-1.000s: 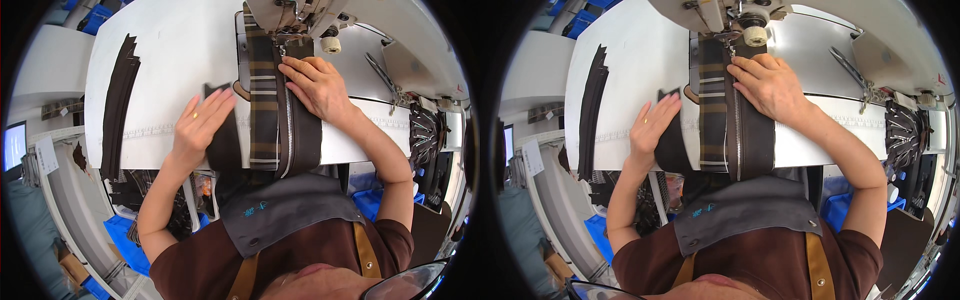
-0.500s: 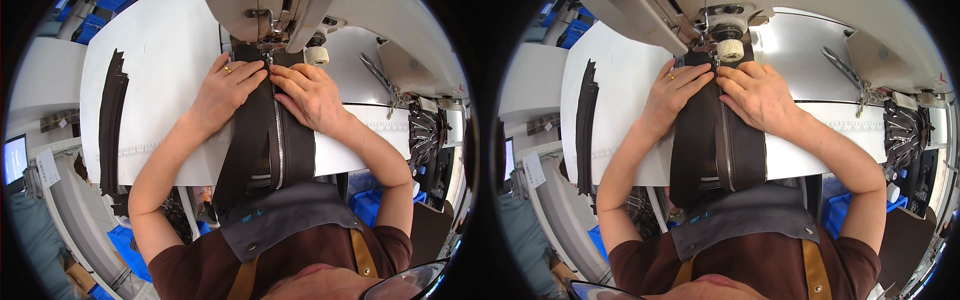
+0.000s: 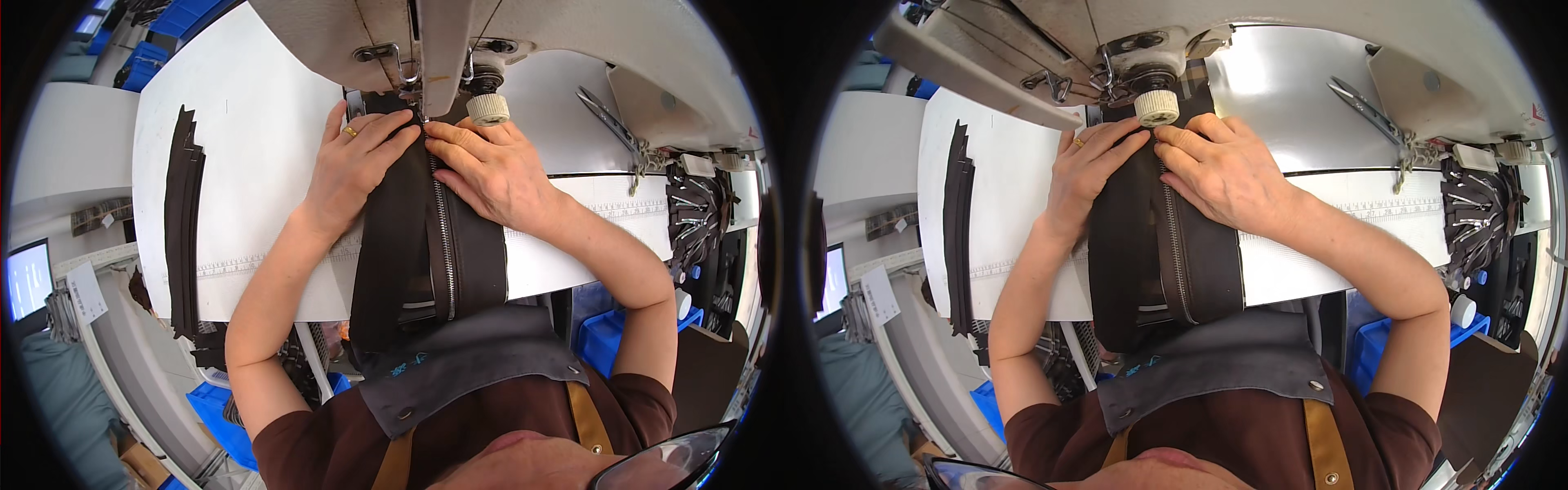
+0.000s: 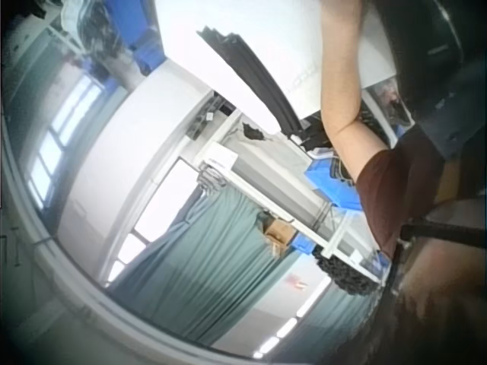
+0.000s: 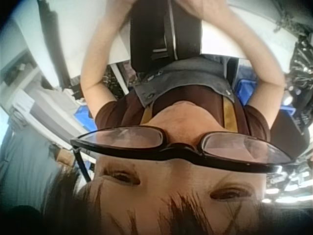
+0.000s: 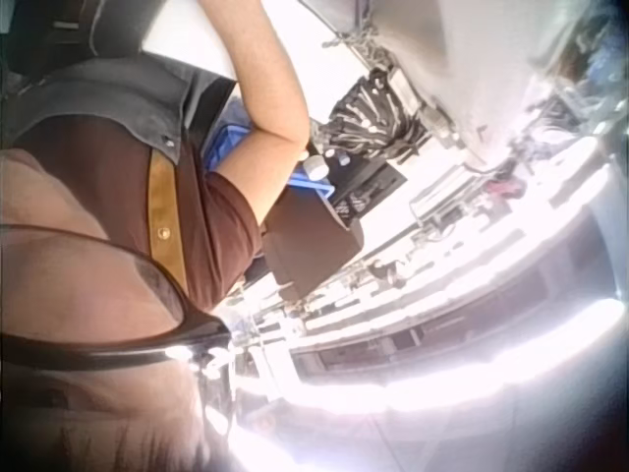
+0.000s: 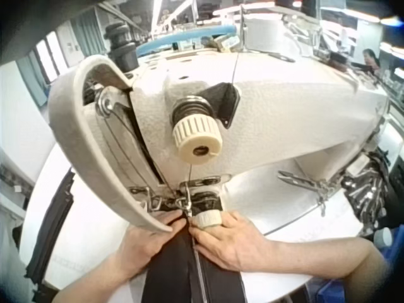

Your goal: The person sews a zipper onto a plaid fabric pouch using an industrial sewing machine. They guide the fabric under the needle, stitch along the zipper edge, and trim the excess thread with scissors. The process is repeated for multiple pouches, with the person retrieving new items from a blue bin and placing finished ones aside.

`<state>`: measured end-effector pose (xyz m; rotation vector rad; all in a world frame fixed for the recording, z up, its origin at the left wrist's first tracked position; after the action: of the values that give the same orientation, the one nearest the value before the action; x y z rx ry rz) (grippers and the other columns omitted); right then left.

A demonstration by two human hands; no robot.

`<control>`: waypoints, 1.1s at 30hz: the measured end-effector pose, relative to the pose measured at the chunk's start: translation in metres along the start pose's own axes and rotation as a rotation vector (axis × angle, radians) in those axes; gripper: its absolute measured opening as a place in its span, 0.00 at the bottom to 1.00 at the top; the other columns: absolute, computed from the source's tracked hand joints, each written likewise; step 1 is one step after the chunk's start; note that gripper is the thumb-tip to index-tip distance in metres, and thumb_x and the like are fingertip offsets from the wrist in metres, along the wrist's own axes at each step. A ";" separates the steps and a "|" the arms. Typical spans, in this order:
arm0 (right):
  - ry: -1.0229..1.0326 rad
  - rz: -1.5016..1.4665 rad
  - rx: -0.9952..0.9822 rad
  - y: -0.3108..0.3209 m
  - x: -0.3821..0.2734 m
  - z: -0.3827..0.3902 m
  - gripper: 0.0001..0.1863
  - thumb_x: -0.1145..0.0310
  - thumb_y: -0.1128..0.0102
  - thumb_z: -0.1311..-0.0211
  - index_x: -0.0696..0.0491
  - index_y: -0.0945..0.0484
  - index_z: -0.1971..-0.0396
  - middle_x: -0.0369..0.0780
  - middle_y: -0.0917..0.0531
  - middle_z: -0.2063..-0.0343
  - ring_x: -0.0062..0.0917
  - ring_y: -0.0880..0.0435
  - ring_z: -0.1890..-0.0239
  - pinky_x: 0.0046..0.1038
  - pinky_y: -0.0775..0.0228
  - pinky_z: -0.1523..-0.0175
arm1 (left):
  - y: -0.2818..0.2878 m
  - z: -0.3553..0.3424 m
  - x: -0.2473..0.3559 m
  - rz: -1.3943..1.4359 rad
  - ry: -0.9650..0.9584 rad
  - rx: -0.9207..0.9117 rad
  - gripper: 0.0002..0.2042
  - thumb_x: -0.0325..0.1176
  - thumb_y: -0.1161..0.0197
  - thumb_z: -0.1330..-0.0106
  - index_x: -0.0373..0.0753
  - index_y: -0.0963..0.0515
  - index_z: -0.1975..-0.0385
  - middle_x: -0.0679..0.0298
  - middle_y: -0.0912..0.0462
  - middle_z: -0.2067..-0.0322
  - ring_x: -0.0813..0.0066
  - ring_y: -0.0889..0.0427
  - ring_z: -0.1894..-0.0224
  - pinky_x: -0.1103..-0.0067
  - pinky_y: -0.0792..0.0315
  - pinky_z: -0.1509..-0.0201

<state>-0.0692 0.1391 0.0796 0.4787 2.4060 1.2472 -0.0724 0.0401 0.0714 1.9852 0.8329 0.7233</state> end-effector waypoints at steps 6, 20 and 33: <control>-0.009 -0.024 -0.008 0.000 0.001 0.000 0.15 0.66 0.36 0.49 0.56 0.22 0.62 0.37 0.20 0.57 0.28 0.25 0.59 0.28 0.32 0.55 | -0.001 0.002 0.001 -0.033 -0.022 -0.015 0.16 0.30 0.41 0.47 0.44 0.21 0.56 0.69 0.22 0.51 0.75 0.23 0.52 0.56 0.45 0.36; -0.089 0.078 -0.346 -0.024 0.039 0.005 0.39 0.37 0.53 0.42 0.59 0.33 0.46 0.47 0.33 0.41 0.43 0.42 0.35 0.49 0.48 0.36 | -0.007 0.009 0.011 -0.073 0.092 -0.174 0.25 0.35 0.35 0.48 0.54 0.27 0.46 0.64 0.29 0.43 0.66 0.30 0.42 0.40 0.50 0.39; -0.014 0.199 0.118 0.134 0.031 0.035 0.22 0.60 0.37 0.46 0.59 0.23 0.55 0.41 0.18 0.58 0.39 0.23 0.52 0.39 0.37 0.45 | -0.008 0.010 -0.001 -0.022 0.160 -0.206 0.27 0.33 0.33 0.49 0.55 0.28 0.45 0.64 0.29 0.42 0.64 0.32 0.41 0.42 0.52 0.37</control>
<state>-0.0632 0.2516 0.1664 0.7762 2.4784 1.1802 -0.0677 0.0380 0.0592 1.7493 0.8370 0.9264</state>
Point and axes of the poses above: each hand's wrist, its own z-axis away from the middle knuckle, its own y-axis out of the back of the hand, x = y × z, the point moved 10 cm from there along -z, towards the middle knuckle
